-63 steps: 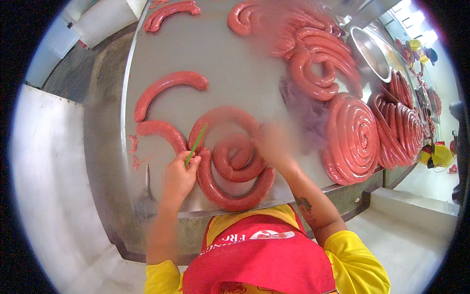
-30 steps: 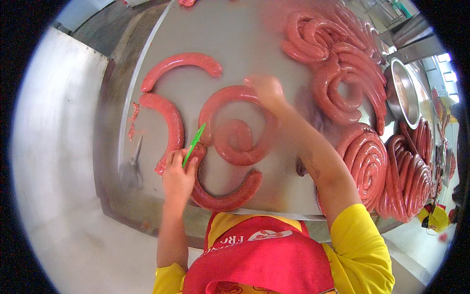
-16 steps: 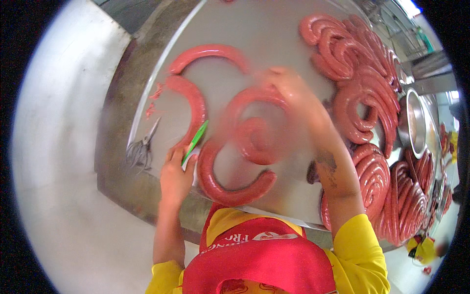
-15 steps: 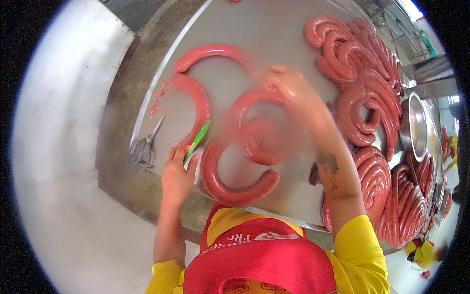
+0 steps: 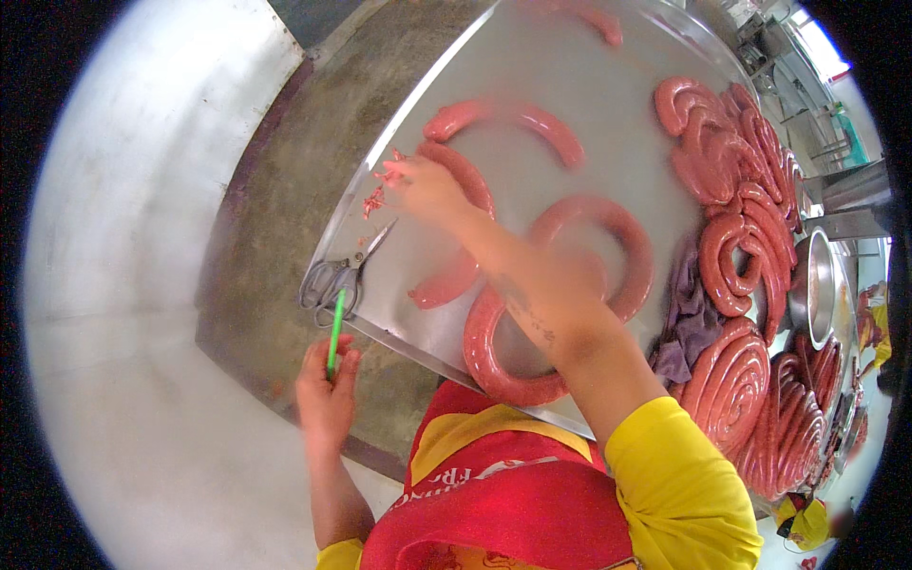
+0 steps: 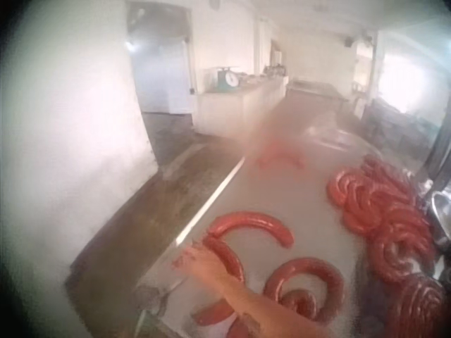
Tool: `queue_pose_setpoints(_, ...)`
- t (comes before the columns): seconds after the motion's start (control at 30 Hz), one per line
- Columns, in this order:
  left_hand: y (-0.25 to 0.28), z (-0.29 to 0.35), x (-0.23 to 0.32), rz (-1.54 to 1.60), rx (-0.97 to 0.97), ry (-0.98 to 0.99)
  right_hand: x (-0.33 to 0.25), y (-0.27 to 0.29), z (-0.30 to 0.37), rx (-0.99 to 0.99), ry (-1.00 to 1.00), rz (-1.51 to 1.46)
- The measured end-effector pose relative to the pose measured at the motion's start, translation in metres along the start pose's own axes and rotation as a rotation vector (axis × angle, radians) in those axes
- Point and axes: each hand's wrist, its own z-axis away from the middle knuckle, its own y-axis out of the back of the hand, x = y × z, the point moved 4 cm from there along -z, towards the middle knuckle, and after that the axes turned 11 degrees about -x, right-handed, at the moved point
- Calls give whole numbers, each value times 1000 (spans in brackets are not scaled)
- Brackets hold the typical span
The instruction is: The person coils long raw sausage links into spiral shapes on a stainless steel table using a green plastic tool to guide the casing. They repeatedly cut the links with scissors and transfer the finished spirals into a large metal bowl.
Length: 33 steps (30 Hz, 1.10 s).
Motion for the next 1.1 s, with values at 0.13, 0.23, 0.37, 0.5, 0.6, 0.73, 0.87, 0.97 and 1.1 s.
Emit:
queue_pose_setpoints(0.13, 6, 2, -42, 116, -19, 64, 40, 8, 37, 176, -179, -393)
queue_pose_setpoints(0.23, 2, -3, -35, 152, -136, 54, 89, 8, 98, 496, 67, -192)
queue_pose_setpoints(0.37, -29, -22, -3, 90, -397, -7, 154, 37, 217, 657, -635, -351)
queue_pose_setpoints(0.5, -91, -32, 53, -20, -617, -376, 184, 48, 274, 291, -901, -68)
queue_pose_setpoints(0.6, -128, -23, 95, -145, -686, -616, 206, 35, 263, 481, -645, -48)
queue_pose_setpoints(0.73, -159, -4, 109, -208, -763, -631, 202, 38, 230, 459, -615, -96)
queue_pose_setpoints(0.87, -170, 8, 102, -226, -744, -589, 218, 30, 221, 375, -659, -256)
queue_pose_setpoints(0.97, -173, 11, 94, -236, -711, -553, 238, 20, 219, 408, -653, -297)
queue_pose_setpoints(1.1, -172, 13, 90, -265, -663, -485, 224, 31, 219, 353, -575, -353)
